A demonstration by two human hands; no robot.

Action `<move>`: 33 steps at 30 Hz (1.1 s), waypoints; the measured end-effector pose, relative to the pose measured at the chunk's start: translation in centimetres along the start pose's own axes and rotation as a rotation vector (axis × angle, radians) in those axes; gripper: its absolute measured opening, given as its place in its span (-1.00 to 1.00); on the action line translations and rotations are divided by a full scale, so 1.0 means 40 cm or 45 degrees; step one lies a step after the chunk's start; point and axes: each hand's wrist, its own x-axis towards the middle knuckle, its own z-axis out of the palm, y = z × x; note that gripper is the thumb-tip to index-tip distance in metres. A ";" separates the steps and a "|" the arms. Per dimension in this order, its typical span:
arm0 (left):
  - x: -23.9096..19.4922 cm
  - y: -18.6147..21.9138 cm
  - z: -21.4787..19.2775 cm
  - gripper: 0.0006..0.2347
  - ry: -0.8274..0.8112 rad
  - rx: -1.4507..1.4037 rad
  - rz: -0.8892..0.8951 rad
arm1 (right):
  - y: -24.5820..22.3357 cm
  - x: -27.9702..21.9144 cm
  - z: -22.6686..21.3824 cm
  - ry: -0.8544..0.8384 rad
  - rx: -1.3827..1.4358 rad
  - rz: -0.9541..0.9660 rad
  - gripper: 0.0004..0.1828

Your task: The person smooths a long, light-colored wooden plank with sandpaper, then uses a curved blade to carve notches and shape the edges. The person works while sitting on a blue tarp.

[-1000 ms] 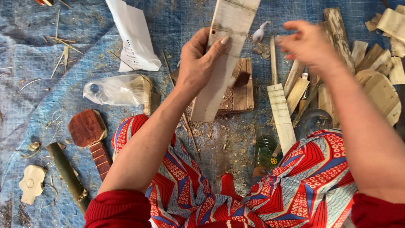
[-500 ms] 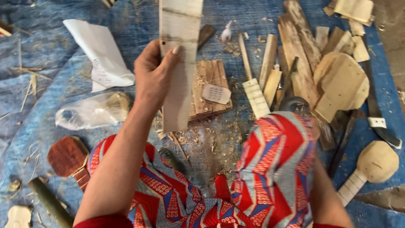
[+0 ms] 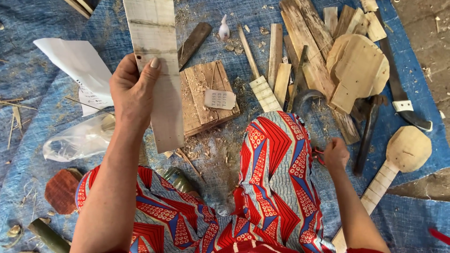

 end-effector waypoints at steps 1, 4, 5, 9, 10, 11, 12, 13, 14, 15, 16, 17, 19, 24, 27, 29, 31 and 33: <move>-0.002 0.019 0.011 -0.85 0.000 -0.004 0.001 | -0.038 -0.025 -0.013 0.003 -0.002 -0.001 -0.80; -0.005 0.035 0.035 -0.84 0.012 0.042 0.003 | -0.153 -0.080 -0.040 -0.204 0.114 -0.198 -0.84; 0.001 0.012 0.039 -0.88 -0.011 0.043 0.030 | -0.209 -0.097 -0.038 -0.205 0.139 -0.210 -0.85; -0.027 0.052 0.046 -0.88 -0.039 0.041 0.003 | -0.430 -0.215 -0.006 -0.260 0.290 -0.315 -0.88; -0.023 0.040 0.040 -0.88 -0.008 0.049 0.009 | -0.434 -0.250 -0.010 -0.268 0.317 -0.326 -0.88; -0.017 0.027 0.035 -0.87 -0.054 0.054 -0.005 | -0.439 -0.282 -0.013 -0.276 0.344 -0.337 -0.88; -0.011 0.012 0.040 -0.86 -0.109 0.049 -0.021 | -0.434 -0.312 -0.024 -0.278 0.363 -0.339 -0.89; -0.010 0.009 0.035 -0.86 -0.087 0.048 -0.016 | -0.412 -0.332 -0.033 -0.281 0.382 -0.342 -0.89; -0.010 0.005 0.036 -0.85 -0.104 0.051 -0.008 | -0.385 -0.359 -0.046 -0.281 0.398 -0.334 -0.89; -0.010 0.001 0.038 -0.83 -0.121 0.053 0.001 | -0.359 -0.385 -0.059 -0.281 0.414 -0.327 -0.90; -0.005 -0.011 0.035 -0.83 -0.114 0.051 0.001 | -0.322 -0.407 -0.071 -0.282 0.430 -0.313 -0.90; 0.000 -0.023 0.034 -0.81 -0.122 0.051 0.015 | -0.285 -0.429 -0.083 -0.284 0.446 -0.300 -0.90; 0.004 -0.036 0.032 -0.79 -0.131 0.051 0.032 | -0.215 -0.467 -0.107 -0.283 0.481 -0.265 -0.89; 0.008 -0.048 0.016 -0.77 -0.170 0.071 0.095 | -0.071 -0.510 -0.154 -0.297 0.585 -0.180 -0.87; 0.012 -0.062 0.008 -0.76 -0.176 0.068 0.094 | -0.006 -0.476 -0.177 -0.300 0.644 -0.127 -0.86; 0.009 -0.051 0.003 -0.77 -0.181 0.065 0.104 | 0.014 -0.424 -0.203 -0.304 0.676 -0.092 -0.84; 0.007 -0.041 0.001 -0.77 -0.186 0.060 0.117 | 0.010 -0.348 -0.235 -0.304 0.707 -0.059 -0.83; 0.005 -0.030 -0.002 -0.76 -0.233 0.037 0.043 | -0.021 -0.256 -0.277 -0.307 0.737 -0.028 -0.81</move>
